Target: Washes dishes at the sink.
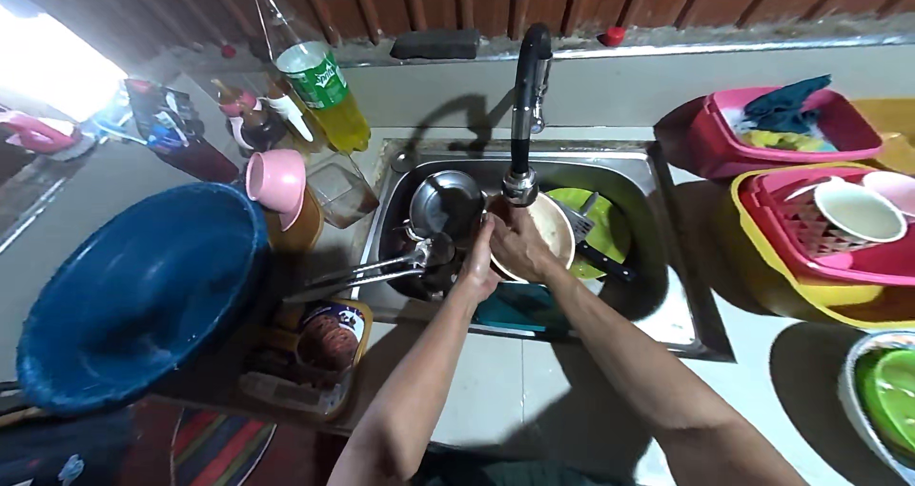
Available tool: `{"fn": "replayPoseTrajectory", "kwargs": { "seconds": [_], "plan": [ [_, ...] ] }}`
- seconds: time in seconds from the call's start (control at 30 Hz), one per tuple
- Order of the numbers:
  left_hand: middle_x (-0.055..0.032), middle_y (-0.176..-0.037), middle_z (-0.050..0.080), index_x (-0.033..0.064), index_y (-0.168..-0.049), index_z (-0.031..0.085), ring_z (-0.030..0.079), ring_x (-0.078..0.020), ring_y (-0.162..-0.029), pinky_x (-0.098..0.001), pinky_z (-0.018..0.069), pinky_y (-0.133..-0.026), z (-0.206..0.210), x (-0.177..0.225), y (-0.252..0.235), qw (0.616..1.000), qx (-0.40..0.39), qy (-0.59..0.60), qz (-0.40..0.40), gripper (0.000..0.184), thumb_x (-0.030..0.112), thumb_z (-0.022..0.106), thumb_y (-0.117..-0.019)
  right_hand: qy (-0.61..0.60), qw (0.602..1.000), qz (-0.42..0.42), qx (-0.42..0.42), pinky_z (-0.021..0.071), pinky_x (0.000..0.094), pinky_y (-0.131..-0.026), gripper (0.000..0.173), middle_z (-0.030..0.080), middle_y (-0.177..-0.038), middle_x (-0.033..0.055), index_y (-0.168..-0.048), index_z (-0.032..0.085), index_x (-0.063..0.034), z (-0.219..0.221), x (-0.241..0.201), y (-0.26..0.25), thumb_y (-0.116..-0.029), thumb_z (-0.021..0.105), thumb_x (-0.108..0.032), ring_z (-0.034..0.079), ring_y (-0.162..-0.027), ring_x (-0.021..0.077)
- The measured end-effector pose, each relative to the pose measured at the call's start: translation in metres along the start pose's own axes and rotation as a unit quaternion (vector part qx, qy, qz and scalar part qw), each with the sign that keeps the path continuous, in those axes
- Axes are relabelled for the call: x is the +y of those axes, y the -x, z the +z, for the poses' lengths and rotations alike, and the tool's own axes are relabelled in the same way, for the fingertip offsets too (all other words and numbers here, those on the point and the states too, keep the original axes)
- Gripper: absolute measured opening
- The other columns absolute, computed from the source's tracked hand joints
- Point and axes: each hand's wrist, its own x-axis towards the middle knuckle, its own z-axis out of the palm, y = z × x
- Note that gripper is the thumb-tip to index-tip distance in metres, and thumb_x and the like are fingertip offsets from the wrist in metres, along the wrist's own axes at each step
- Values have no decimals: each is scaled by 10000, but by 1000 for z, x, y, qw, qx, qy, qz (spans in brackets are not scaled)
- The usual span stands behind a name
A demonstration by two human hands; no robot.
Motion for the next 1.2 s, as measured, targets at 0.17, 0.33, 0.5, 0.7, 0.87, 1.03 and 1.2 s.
{"fn": "replayPoseTrajectory", "kwargs": {
  "seconds": [0.17, 0.33, 0.5, 0.7, 0.87, 1.03, 1.2],
  "plan": [
    [-83, -1467, 541, 230, -1556, 386, 557, -248, -1286, -482, 494, -1033, -18, 21, -7, 996, 37, -10, 83, 539, 487, 409, -1083, 262, 944, -151, -133, 455, 562, -1071, 312, 634, -1276, 244, -1273, 692, -38, -15, 30, 0, -1022, 571, -179, 584, -1241, 400],
    [-84, -1344, 610, 184, -1479, 464, 598, -224, -1197, -454, 516, -982, -2, 12, -10, 997, 16, -13, 71, 458, 411, 450, -1081, 195, 976, -92, -18, 384, 614, -1134, 440, 516, -1426, 301, -1394, 577, -8, 4, 29, -9, -1009, 588, -221, 470, -1359, 462],
    [-66, -1520, 501, 323, -1600, 297, 536, -255, -1321, -513, 488, -1035, -16, 17, -14, 990, 32, -66, 118, 562, 433, 463, -1075, 277, 945, -159, -66, 473, 589, -1053, 313, 617, -1307, 269, -1260, 702, -47, -12, 51, -8, -964, 652, -136, 581, -1240, 443],
    [-76, -1517, 493, 333, -1608, 267, 528, -252, -1304, -503, 476, -1018, -11, 10, -17, 987, 37, -87, 130, 574, 465, 434, -1074, 143, 977, -134, -82, 444, 535, -1080, 323, 603, -1284, 253, -1290, 638, -9, 4, 36, -7, -1031, 543, -177, 555, -1246, 396],
    [-145, -1465, 531, 322, -1595, 266, 602, -350, -1219, -572, 554, -895, -13, 14, -12, 995, 41, -84, 35, 586, 584, 319, -1074, 217, 975, -44, 4, 442, 611, -1075, 500, 468, -1441, 333, -1345, 586, 68, -18, 30, -15, -886, 742, -54, 489, -1316, 497],
    [-176, -1262, 647, 153, -1449, 495, 667, -334, -1067, -532, 576, -840, -9, 10, -12, 997, 27, -57, -40, 639, 610, 264, -1065, 158, 974, -110, -119, 433, 539, -1118, 437, 579, -1375, 247, -1357, 589, 23, -2, 24, -23, -944, 653, -108, 541, -1313, 371],
    [-175, -1409, 571, 335, -1603, 255, 634, -360, -1151, -552, 568, -849, -3, 9, -8, 989, 47, -138, 12, 572, 545, 355, -1080, 242, 967, -35, -74, 436, 650, -1062, 457, 566, -1344, 314, -1296, 631, 38, -20, 29, -16, -889, 758, -126, 538, -1264, 489]
  ]
}}
